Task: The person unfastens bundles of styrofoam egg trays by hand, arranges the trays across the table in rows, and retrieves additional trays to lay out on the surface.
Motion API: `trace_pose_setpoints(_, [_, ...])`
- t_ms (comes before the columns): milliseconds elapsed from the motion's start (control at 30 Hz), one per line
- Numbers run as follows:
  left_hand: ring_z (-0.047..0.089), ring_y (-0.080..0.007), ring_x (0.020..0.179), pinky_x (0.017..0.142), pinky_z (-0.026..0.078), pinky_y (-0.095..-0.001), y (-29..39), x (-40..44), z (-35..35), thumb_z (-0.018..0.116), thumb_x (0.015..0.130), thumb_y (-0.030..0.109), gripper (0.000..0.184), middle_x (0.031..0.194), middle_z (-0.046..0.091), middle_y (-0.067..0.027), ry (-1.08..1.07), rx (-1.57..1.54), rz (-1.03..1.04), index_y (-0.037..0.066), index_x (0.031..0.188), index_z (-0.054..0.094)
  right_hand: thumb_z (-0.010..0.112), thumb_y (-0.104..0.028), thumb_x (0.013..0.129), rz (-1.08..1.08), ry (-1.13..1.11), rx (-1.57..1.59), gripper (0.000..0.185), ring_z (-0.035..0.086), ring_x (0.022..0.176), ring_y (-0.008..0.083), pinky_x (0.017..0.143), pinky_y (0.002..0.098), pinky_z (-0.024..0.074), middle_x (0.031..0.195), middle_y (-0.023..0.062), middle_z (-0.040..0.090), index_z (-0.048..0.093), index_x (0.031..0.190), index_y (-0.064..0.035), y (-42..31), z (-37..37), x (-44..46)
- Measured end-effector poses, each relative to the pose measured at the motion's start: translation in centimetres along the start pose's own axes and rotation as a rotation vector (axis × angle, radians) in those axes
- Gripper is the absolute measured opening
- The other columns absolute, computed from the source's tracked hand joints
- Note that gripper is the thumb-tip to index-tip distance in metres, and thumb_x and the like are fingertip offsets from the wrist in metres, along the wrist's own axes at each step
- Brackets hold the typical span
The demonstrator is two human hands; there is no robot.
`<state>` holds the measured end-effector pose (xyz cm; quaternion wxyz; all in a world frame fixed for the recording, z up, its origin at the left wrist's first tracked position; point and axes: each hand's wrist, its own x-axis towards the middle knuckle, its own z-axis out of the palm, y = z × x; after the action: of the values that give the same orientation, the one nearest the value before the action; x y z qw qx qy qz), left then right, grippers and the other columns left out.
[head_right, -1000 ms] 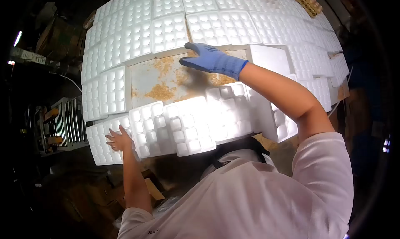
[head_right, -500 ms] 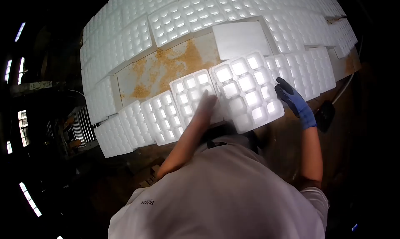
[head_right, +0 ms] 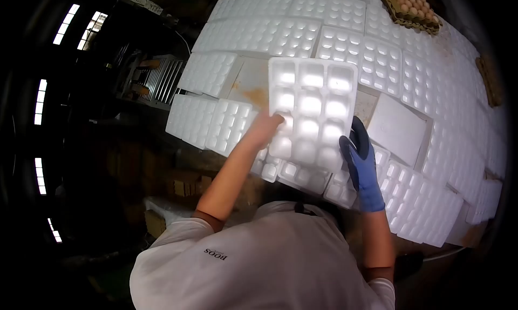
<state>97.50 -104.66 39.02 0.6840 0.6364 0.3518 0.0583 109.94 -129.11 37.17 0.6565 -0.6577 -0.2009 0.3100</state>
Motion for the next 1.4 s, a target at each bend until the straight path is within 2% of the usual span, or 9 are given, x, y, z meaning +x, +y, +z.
trace_pose_setpoints(300, [0.063, -0.0288, 0.117, 0.099, 0.055, -0.0427, 0.5, 17.6, -27.5, 0.049, 0.082, -0.003, 0.064, 0.134, 0.058, -0.0192, 0.067, 0.141, -0.181, -0.005, 0.146, 0.043, 0.076, -0.037, 0.095, 0.199, -0.032, 0.43, 0.077, 0.056, 0.123, 0.0228, 0.104, 0.0321, 0.0452, 0.135, 0.0174, 0.06, 0.042, 0.15, 0.0049, 9.0, 24.8, 21.6])
trace_pose_setpoints(500, [0.06, -0.0253, 0.114, 0.101, 0.051, -0.0412, -2.3, 23.5, -33.2, 0.055, 0.084, 0.003, 0.06, 0.13, 0.059, -0.0159, -0.02, 0.286, -0.312, -0.004, 0.144, 0.046, 0.074, -0.046, 0.093, 0.205, 0.092, 0.271, 0.078, 0.059, 0.12, 0.0238, 0.104, 0.0334, 0.046, 0.131, 0.0187, 0.062, 0.046, 0.144, 0.0069, 14.3, 31.3, 24.3])
trace_pose_setpoints(800, [0.06, -0.0303, 0.111, 0.091, 0.056, -0.045, -2.4, 20.9, -34.0, 0.059, 0.08, 0.007, 0.066, 0.125, 0.058, -0.0169, 0.037, 0.229, -0.305, -0.004, 0.143, 0.046, 0.07, -0.053, 0.092, -0.018, 0.133, -0.019, 0.091, 0.05, 0.137, 0.0363, 0.112, 0.0421, 0.0417, 0.147, 0.0295, 0.05, 0.039, 0.148, 0.0113, 15.9, 33.9, 21.4])
trace_pose_setpoints(867, [0.06, -0.0305, 0.109, 0.088, 0.057, -0.0459, -3.2, 21.7, -35.0, 0.058, 0.079, 0.007, 0.064, 0.122, 0.058, -0.0166, 0.054, 0.228, -0.301, -0.004, 0.141, 0.046, 0.069, -0.055, 0.091, 0.196, 0.096, 0.145, 0.093, 0.05, 0.136, 0.0385, 0.112, 0.0428, 0.0415, 0.146, 0.0296, 0.051, 0.037, 0.15, 0.0097, 13.3, 33.9, 21.5])
trace_pose_setpoints(1000, [0.061, -0.0314, 0.112, 0.09, 0.057, -0.044, -2.8, 21.6, -35.0, 0.061, 0.084, 0.008, 0.061, 0.128, 0.058, -0.0188, 0.124, 0.158, -0.255, -0.002, 0.142, 0.048, 0.068, -0.057, 0.091, 0.196, 0.105, 0.021, 0.093, 0.052, 0.133, 0.041, 0.113, 0.044, 0.0404, 0.144, 0.0294, 0.053, 0.037, 0.151, 0.0074, 15.4, 34.9, 24.2])
trace_pose_setpoints(1133, [0.063, -0.0316, 0.115, 0.086, 0.059, -0.0404, -0.6, 19.0, -31.4, 0.064, 0.091, 0.014, 0.054, 0.136, 0.056, -0.0225, 0.121, 0.122, -0.087, -0.004, 0.14, 0.05, 0.065, -0.046, 0.091, 0.181, 0.09, -0.133, 0.086, 0.048, 0.138, 0.0429, 0.116, 0.0441, 0.0379, 0.148, 0.03, 0.05, 0.037, 0.152, 0.007, 7.1, 31.9, 21.3])
trace_pose_setpoints(1233, [0.062, -0.0293, 0.118, 0.096, 0.053, -0.04, -0.5, 18.0, -28.1, 0.065, 0.095, 0.028, 0.065, 0.135, 0.06, -0.022, -0.102, 0.389, -0.049, -0.006, 0.147, 0.046, 0.06, -0.031, 0.092, 0.105, 0.257, -0.188, 0.068, 0.054, 0.132, 0.0418, 0.111, 0.0441, 0.0428, 0.14, 0.0294, 0.057, 0.044, 0.147, 0.0041, 9.0, 28.2, 18.9])
trace_pose_setpoints(1300, [0.058, -0.0327, 0.127, 0.108, 0.046, -0.0409, -2.4, 17.2, -25.0, 0.067, 0.095, 0.041, 0.082, 0.141, 0.056, -0.0269, 0.009, 0.473, 0.047, -0.008, 0.153, 0.038, 0.059, -0.033, 0.091, 0.181, 0.353, -0.405, 0.065, 0.059, 0.125, 0.0425, 0.106, 0.0464, 0.0457, 0.133, 0.0293, 0.061, 0.048, 0.144, 0.004, 11.1, 23.3, 17.3])
trace_pose_setpoints(1400, [0.036, -0.0481, 0.143, 0.118, 0.031, -0.052, -7.4, 15.0, -24.8, 0.067, 0.092, 0.055, 0.091, 0.151, 0.045, -0.0323, 0.129, 0.891, 0.175, -0.001, 0.156, 0.037, 0.058, -0.035, 0.09, 0.404, 0.273, -0.499, 0.061, 0.063, 0.117, 0.0437, 0.102, 0.0489, 0.0486, 0.125, 0.0292, 0.066, 0.054, 0.137, 0.0041, 12.2, 18.2, 16.3])
